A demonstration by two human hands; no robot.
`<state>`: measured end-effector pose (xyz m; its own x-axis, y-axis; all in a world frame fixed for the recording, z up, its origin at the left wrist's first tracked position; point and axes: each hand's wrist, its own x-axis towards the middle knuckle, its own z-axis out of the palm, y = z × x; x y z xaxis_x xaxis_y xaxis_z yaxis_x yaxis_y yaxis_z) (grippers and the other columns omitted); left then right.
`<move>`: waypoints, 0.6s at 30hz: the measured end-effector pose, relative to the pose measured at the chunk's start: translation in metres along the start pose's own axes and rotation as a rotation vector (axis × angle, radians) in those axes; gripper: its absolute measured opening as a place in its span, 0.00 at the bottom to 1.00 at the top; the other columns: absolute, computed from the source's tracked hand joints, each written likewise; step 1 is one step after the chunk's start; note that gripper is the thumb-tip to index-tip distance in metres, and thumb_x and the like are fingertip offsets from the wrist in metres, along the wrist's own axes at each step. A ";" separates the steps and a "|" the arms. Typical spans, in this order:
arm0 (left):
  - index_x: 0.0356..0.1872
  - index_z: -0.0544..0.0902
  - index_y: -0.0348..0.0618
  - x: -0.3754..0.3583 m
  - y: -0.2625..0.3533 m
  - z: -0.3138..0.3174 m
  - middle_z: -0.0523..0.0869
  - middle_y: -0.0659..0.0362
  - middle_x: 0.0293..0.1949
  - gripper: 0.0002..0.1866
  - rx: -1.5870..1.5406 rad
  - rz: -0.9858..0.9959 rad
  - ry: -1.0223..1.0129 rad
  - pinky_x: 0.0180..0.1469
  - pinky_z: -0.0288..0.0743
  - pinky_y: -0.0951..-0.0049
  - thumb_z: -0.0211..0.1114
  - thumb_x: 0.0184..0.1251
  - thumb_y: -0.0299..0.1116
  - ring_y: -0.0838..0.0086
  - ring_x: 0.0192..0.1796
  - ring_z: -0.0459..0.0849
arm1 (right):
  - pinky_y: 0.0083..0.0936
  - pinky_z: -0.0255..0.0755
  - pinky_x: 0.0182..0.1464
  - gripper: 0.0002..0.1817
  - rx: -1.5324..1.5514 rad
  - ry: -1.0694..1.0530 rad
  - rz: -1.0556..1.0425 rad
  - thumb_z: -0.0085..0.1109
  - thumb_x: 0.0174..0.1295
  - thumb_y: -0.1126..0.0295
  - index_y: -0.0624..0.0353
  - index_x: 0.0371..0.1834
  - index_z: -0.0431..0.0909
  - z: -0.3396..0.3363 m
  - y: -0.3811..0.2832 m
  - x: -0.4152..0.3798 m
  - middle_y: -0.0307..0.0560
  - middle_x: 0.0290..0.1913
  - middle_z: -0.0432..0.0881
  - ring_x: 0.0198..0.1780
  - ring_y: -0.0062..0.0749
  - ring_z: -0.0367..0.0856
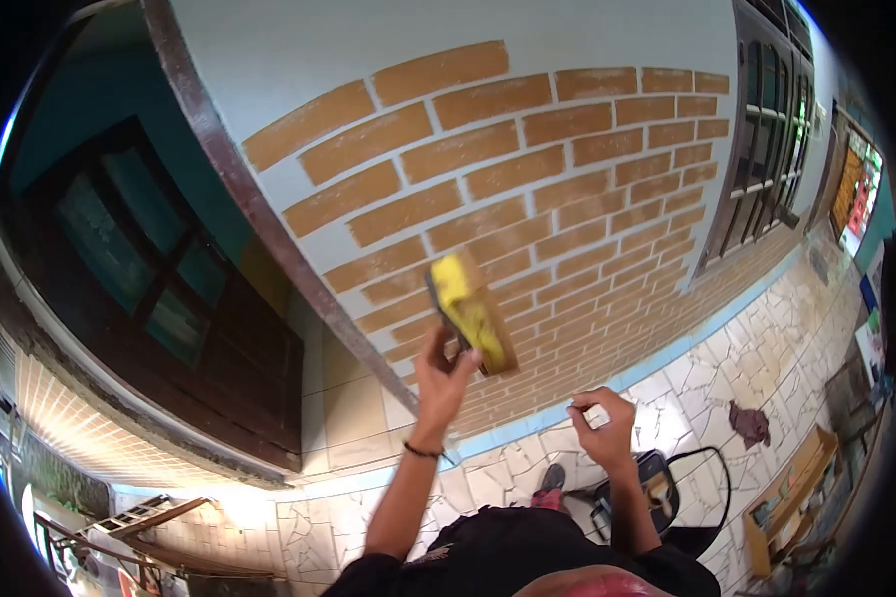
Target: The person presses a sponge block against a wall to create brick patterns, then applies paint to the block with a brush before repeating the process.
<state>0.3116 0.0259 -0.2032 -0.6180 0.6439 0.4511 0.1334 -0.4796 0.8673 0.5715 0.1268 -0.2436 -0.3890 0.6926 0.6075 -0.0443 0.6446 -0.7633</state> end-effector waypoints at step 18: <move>0.65 0.76 0.45 -0.347 0.073 -0.197 0.84 0.58 0.63 0.19 -0.829 -0.479 0.349 0.81 0.65 0.46 0.68 0.79 0.31 0.61 0.69 0.80 | 0.21 0.70 0.48 0.02 0.189 0.223 0.095 0.65 0.69 0.82 0.68 0.41 0.82 0.164 -0.196 -0.235 0.42 0.39 0.81 0.41 0.22 0.76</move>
<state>0.3833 -0.3497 -0.3381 -0.6746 0.7303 -0.1073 -0.6844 -0.5643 0.4617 0.5209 -0.2155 -0.2731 -0.1890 0.8144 0.5487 -0.1956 0.5163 -0.8338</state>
